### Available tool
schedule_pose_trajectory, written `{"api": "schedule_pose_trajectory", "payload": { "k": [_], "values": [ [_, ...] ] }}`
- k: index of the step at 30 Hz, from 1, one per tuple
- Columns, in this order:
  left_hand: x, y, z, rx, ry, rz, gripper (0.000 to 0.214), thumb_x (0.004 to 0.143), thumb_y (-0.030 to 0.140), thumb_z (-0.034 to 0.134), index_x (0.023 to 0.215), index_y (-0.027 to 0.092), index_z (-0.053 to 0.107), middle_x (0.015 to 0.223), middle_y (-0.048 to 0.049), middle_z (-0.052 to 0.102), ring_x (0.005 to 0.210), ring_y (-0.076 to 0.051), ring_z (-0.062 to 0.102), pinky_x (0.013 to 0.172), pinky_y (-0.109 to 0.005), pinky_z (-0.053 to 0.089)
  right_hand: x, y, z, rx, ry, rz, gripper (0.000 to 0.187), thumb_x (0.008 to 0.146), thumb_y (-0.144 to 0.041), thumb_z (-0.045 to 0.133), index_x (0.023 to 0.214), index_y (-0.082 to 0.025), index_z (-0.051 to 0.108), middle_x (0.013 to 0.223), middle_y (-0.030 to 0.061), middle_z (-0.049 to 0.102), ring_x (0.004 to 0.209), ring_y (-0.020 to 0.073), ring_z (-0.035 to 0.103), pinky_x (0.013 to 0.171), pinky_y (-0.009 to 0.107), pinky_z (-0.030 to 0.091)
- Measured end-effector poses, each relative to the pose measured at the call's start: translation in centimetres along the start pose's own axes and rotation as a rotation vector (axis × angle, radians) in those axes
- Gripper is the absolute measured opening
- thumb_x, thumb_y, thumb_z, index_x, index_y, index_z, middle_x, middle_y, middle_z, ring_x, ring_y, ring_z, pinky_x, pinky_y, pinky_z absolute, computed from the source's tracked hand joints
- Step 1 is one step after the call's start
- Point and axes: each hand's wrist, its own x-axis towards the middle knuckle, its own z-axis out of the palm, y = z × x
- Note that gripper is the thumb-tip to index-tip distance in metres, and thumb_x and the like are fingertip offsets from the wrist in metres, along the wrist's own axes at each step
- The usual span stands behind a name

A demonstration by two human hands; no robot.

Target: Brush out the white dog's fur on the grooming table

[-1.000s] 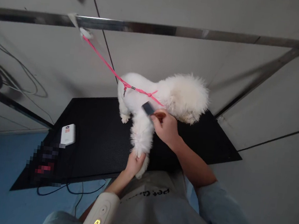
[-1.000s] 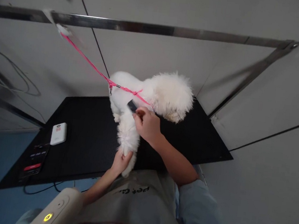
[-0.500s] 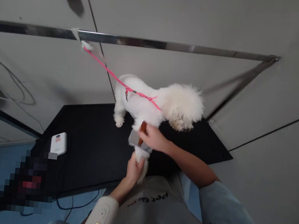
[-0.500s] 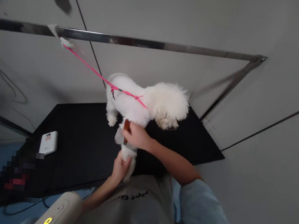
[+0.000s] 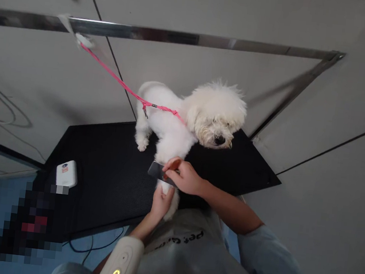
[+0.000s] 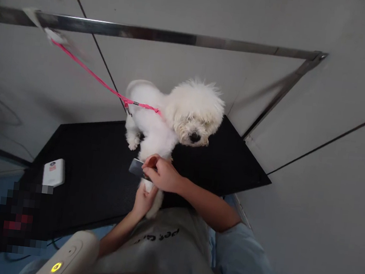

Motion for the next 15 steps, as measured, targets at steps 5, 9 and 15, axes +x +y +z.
{"api": "schedule_pose_trajectory", "payload": {
  "k": [5,9,15],
  "values": [
    [-0.1,0.4,-1.1,0.003,0.032,-0.003,0.034,0.072,0.037,0.062,0.097,0.014,0.062,0.081,-0.0049,0.065,0.074,-0.019,0.060,0.072,-0.029,0.048,-0.4,0.1,0.0,-0.009,0.275,-0.017,0.009,0.089,-0.031,0.053,0.086,-0.023,0.055,0.094,0.0073,0.069,0.099,0.0219,0.065,0.094,0.042,0.050],
    [-0.2,0.9,-2.4,-0.076,-0.029,-0.071,0.034,0.068,0.038,0.066,0.092,0.014,0.061,0.066,0.0013,0.056,0.058,-0.013,0.049,0.059,-0.025,0.041,-0.3,0.7,0.5,0.118,0.026,-0.003,0.013,0.091,-0.032,0.052,0.084,-0.023,0.057,0.079,0.0037,0.067,0.080,0.0187,0.066,0.081,0.037,0.055],
    [-0.4,2.2,-4.6,-0.287,-0.147,-0.187,0.040,0.062,0.032,0.071,0.096,0.014,0.058,0.070,0.0020,0.057,0.059,-0.011,0.048,0.058,-0.022,0.039,-0.3,1.7,1.6,0.256,0.025,-0.099,0.007,0.091,-0.029,0.055,0.089,-0.023,0.056,0.085,0.0039,0.068,0.092,0.0196,0.067,0.092,0.039,0.052]
  ]
}}
